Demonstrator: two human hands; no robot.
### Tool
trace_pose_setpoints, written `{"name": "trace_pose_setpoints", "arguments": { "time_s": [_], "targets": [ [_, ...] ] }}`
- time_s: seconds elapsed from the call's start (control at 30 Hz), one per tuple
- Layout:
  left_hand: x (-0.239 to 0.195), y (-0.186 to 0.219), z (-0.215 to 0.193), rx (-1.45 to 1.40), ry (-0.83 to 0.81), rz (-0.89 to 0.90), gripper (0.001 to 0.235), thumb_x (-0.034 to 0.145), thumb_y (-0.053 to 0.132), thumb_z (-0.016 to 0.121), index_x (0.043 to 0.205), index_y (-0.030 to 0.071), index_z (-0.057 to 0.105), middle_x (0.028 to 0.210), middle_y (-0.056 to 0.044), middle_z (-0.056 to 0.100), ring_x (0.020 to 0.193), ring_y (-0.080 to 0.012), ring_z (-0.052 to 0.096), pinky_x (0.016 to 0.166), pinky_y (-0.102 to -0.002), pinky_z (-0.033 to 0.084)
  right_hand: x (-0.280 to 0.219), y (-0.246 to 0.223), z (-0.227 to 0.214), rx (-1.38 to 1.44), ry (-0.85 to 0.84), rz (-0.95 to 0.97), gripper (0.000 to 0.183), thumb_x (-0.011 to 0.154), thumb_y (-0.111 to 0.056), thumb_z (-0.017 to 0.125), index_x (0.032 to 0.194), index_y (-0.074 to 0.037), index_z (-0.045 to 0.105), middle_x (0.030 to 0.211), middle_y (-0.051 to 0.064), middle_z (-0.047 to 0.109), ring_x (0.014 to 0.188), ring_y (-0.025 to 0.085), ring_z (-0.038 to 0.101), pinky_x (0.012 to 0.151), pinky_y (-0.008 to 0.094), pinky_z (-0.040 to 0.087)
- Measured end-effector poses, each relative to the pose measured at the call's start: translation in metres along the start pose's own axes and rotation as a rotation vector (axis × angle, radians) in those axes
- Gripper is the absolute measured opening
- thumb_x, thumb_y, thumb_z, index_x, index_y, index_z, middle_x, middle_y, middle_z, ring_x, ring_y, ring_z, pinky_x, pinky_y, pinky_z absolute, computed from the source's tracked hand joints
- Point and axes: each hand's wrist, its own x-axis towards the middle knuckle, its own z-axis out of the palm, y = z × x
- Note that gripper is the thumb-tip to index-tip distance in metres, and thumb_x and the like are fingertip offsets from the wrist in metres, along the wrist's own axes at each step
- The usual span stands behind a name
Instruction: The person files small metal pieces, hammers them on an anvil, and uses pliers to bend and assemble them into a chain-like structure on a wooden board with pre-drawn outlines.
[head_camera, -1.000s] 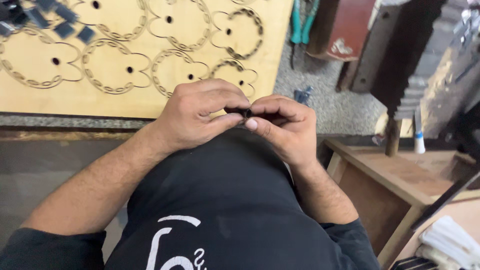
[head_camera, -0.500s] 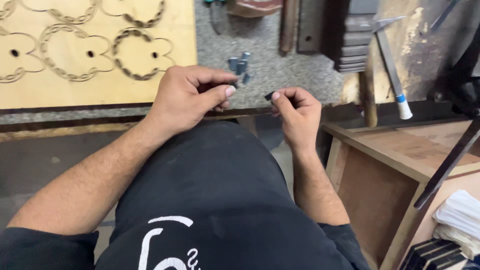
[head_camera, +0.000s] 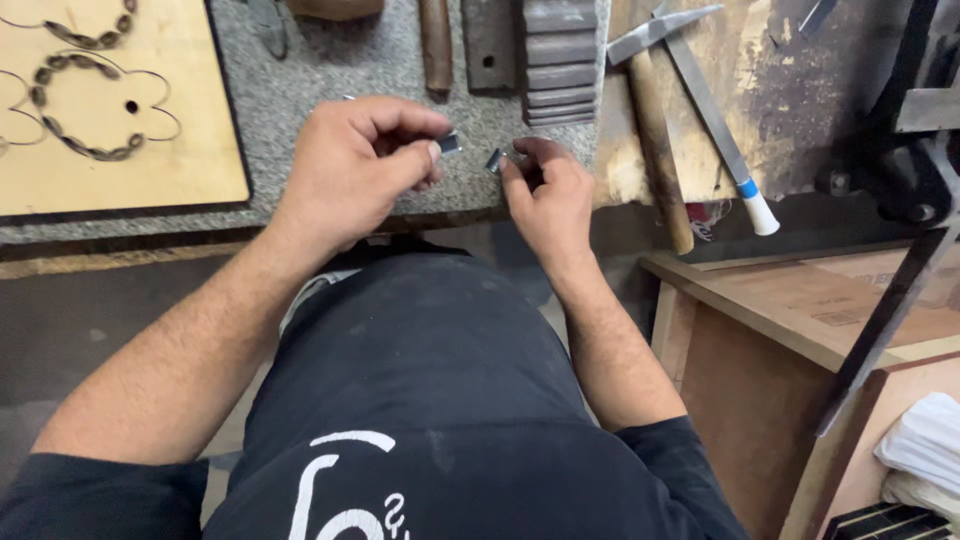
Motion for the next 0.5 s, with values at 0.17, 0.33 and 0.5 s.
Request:
{"name": "trace_pose_setpoints", "arguments": {
  "time_s": [0.17, 0.33, 0.5],
  "targets": [
    [0.025, 0.01, 0.01, -0.048, -0.009, 0.045, 0.02, 0.096, 0.0, 0.07, 0.116, -0.004, 0.074, 0.09, -0.007, 0.075, 0.079, -0.0078, 0.07, 0.073, -0.022, 0.06, -0.011, 0.034, -0.063, -0.182, 0.184, -0.066, 0.017, 0.094, -0.009, 0.076, 0.109, -0.002, 0.07, 0.095, 0.014, 0.069, 0.084, 0.027, 0.069, 0.077, 0.037, 0.056],
    [0.061, 0.012, 0.019, -0.218, 0.0, 0.099, 0.02, 0.094, -0.005, 0.073, 0.113, -0.006, 0.068, 0.092, -0.007, 0.072, 0.078, -0.0097, 0.07, 0.07, -0.023, 0.062, -0.026, 0.097, -0.1, -0.655, 0.194, -0.044, 0.044, 0.09, -0.019, 0.083, 0.123, 0.0, 0.062, 0.114, 0.022, 0.063, 0.104, 0.043, 0.058, 0.091, 0.05, 0.047],
    [0.091, 0.017, 0.024, -0.314, -0.017, 0.092, 0.022, 0.092, -0.007, 0.074, 0.11, -0.006, 0.062, 0.087, -0.007, 0.069, 0.074, -0.0101, 0.069, 0.066, -0.024, 0.06, -0.037, 0.126, -0.097, -0.671, 0.082, 0.09, 0.043, 0.091, -0.023, 0.083, 0.122, -0.001, 0.063, 0.109, 0.022, 0.065, 0.1, 0.044, 0.058, 0.088, 0.051, 0.048]
  ]
}}
